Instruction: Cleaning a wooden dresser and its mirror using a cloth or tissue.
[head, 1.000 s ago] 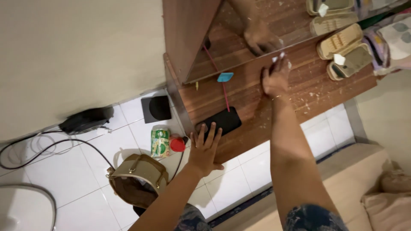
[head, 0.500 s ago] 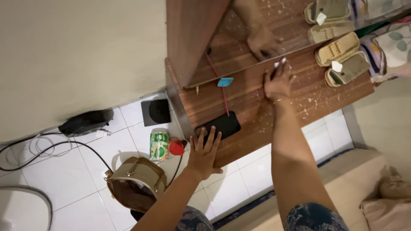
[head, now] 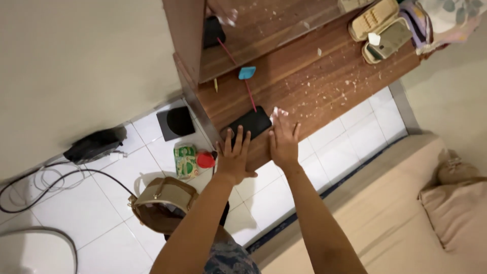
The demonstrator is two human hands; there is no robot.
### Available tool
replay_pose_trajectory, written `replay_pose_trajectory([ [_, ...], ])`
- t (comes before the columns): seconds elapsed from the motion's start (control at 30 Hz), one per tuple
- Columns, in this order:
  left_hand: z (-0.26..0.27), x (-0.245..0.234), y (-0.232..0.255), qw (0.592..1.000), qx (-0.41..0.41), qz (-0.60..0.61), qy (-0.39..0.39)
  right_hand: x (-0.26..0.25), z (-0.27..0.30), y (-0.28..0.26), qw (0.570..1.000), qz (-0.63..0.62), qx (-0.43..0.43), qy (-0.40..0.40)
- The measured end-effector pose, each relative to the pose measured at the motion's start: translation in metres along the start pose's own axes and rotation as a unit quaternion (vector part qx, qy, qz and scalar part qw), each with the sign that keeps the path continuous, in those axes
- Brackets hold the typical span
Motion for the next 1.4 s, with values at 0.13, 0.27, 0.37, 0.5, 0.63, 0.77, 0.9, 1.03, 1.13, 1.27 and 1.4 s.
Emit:
replay_pose_trajectory([
  [0.13,0.003,-0.002,0.001,1.000,0.004,-0.007,-0.001,-0.018,0.025,-0.005,0.999,-0.030,-0.022,-0.016],
  [0.27,0.011,-0.013,0.004,0.999,0.011,-0.017,0.046,-0.035,0.015,0.038,0.995,0.032,0.082,-0.042],
  [0.37,0.008,-0.018,-0.001,0.987,0.060,-0.048,0.144,-0.042,0.000,0.061,0.990,0.032,0.139,-0.011],
  [0.5,-0.008,-0.021,-0.011,0.955,0.131,-0.097,0.247,-0.039,-0.011,0.027,0.990,0.024,0.140,-0.014],
  [0.63,-0.035,-0.033,-0.012,0.946,0.110,-0.076,0.296,-0.027,0.010,-0.033,0.998,0.014,0.064,-0.017],
  [0.77,-0.042,-0.045,-0.013,0.942,0.101,-0.037,0.318,-0.025,0.026,-0.053,0.992,0.018,0.030,-0.122],
  [0.9,-0.037,-0.049,-0.011,0.940,0.097,-0.041,0.324,-0.017,0.016,-0.007,0.988,0.032,0.037,-0.147],
  [1.03,-0.035,-0.051,-0.009,0.941,0.097,-0.058,0.318,-0.041,-0.031,0.057,0.991,0.011,0.118,-0.058],
  [1.13,-0.033,-0.053,-0.009,0.937,0.097,-0.053,0.331,-0.060,-0.070,0.075,0.991,0.068,0.114,-0.026],
  [1.27,-0.032,-0.053,-0.006,0.941,0.093,-0.046,0.322,-0.062,-0.101,0.070,0.958,0.074,0.238,-0.140],
  [1.4,-0.030,-0.056,-0.007,0.937,0.096,-0.039,0.335,-0.019,-0.104,0.075,0.984,0.046,0.163,-0.064],
])
Point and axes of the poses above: each hand's wrist, its own z-axis away from the middle knuckle, its own x-axis out of the palm, y = z × x, the point moved 5 cm from there along -z, towards the middle knuckle, and after that the axes turned 1 degree about -x, right-handed, at the moved point
